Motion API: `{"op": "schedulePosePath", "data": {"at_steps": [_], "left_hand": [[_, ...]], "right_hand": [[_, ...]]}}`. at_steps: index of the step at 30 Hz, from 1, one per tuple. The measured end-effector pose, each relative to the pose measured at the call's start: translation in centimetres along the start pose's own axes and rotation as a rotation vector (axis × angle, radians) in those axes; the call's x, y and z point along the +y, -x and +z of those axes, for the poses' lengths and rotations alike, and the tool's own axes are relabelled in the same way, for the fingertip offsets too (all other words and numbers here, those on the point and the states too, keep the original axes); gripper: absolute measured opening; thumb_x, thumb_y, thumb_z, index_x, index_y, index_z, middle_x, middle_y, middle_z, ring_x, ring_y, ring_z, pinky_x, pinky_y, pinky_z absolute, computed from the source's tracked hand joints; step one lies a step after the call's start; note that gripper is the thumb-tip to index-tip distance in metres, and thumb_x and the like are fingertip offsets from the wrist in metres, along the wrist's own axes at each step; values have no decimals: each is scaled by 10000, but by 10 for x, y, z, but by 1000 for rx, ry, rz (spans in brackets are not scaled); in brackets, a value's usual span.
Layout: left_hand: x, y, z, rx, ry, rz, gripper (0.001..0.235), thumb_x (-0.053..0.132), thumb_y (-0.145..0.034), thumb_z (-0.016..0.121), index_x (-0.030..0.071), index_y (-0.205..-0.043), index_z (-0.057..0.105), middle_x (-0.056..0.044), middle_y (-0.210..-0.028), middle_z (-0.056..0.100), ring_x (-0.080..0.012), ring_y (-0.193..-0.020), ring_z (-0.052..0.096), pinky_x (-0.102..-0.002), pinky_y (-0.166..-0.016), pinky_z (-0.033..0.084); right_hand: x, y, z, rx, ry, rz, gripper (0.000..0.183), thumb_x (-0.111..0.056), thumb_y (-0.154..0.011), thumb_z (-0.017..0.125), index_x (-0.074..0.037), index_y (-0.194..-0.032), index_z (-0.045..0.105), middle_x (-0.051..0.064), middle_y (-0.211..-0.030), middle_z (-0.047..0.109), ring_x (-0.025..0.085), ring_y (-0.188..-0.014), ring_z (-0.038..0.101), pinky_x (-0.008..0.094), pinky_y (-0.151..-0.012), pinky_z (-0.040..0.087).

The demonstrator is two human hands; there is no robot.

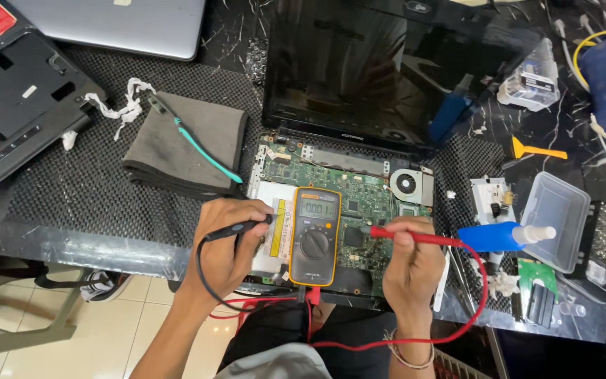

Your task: The person uses a multimeter to test electrical continuity on a laptop motherboard. They repeatedly touch the multimeter probes to various points on the circuit board while observing the multimeter display.

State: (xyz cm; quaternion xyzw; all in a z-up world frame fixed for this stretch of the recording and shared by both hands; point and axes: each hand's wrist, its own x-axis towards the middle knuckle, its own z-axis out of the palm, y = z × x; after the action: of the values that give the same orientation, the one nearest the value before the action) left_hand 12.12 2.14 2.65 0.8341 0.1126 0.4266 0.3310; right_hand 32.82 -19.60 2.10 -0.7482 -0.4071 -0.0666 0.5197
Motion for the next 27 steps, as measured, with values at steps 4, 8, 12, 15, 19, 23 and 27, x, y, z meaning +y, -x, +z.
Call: {"op": "schedulePosePath", "data": {"at_steps": [4, 8, 12, 15, 19, 23, 27], "left_hand": [[4, 1, 3, 18, -26, 13, 113, 193, -1135, 603, 95, -1157, 654, -73, -1190, 824, -255, -1085, 757, -427, -1021, 453], [4, 2, 4, 4, -136, -83, 111, 197, -1109, 637, 117, -1127, 712, 6, -1146, 810, -234, -1057, 732, -426, -1023, 435], [6, 1, 3, 60, -136, -37, 65, 146, -1113, 625, 123, -1140, 679, 3, -1164, 805, -217, -1055, 755, -421, -1028, 422], [11, -5, 0, 95, -136, -9, 125, 160, -1144, 578, 81, -1132, 674, -68, -1178, 820, -247, -1071, 768, -420, -997, 439], [8, -6, 3, 121, -195, -67, 83, 152, -1113, 650, 106, -1124, 718, -23, -1171, 818, -226, -1034, 725, -401, -999, 440], [2, -7, 6, 127, -175, -18, 102, 127, -1114, 653, 62, -1109, 731, -63, -1114, 806, -281, -1004, 717, -410, -973, 469], [0, -8, 7, 164, -125, 12, 86, 114, -1105, 697, 45, -1080, 742, -92, -1035, 819, -292, -941, 753, -375, -945, 515]], "right_hand": [[-1, -1, 0, 19, -16, -35, 377, -310, -1205, 439, -19, -1109, 659, 136, -1031, 686, 267, -983, 694, 352, -844, 575], [-3, -1, -1, 17, -12, -26, 366, -293, -1205, 437, -25, -1110, 666, 134, -1038, 685, 257, -962, 693, 351, -841, 563], [-6, -2, 0, 6, -28, -23, 379, -296, -1204, 437, -15, -1100, 669, 135, -1023, 679, 261, -957, 697, 355, -837, 564], [-7, -2, 0, 18, -13, -7, 431, -343, -1198, 434, -10, -1090, 685, 139, -1014, 688, 261, -948, 701, 351, -833, 558], [-5, -2, 0, 29, -4, -22, 423, -344, -1198, 435, -13, -1103, 679, 129, -1027, 689, 259, -979, 695, 348, -858, 555], [-4, -9, 0, 99, -1, -36, 359, -258, -1210, 469, -26, -1065, 701, 111, -948, 689, 255, -858, 690, 373, -812, 562], [-18, -20, -5, 79, 70, -42, 313, -235, -1207, 537, -60, -1058, 750, 126, -840, 712, 344, -846, 744, 454, -870, 573]]}}
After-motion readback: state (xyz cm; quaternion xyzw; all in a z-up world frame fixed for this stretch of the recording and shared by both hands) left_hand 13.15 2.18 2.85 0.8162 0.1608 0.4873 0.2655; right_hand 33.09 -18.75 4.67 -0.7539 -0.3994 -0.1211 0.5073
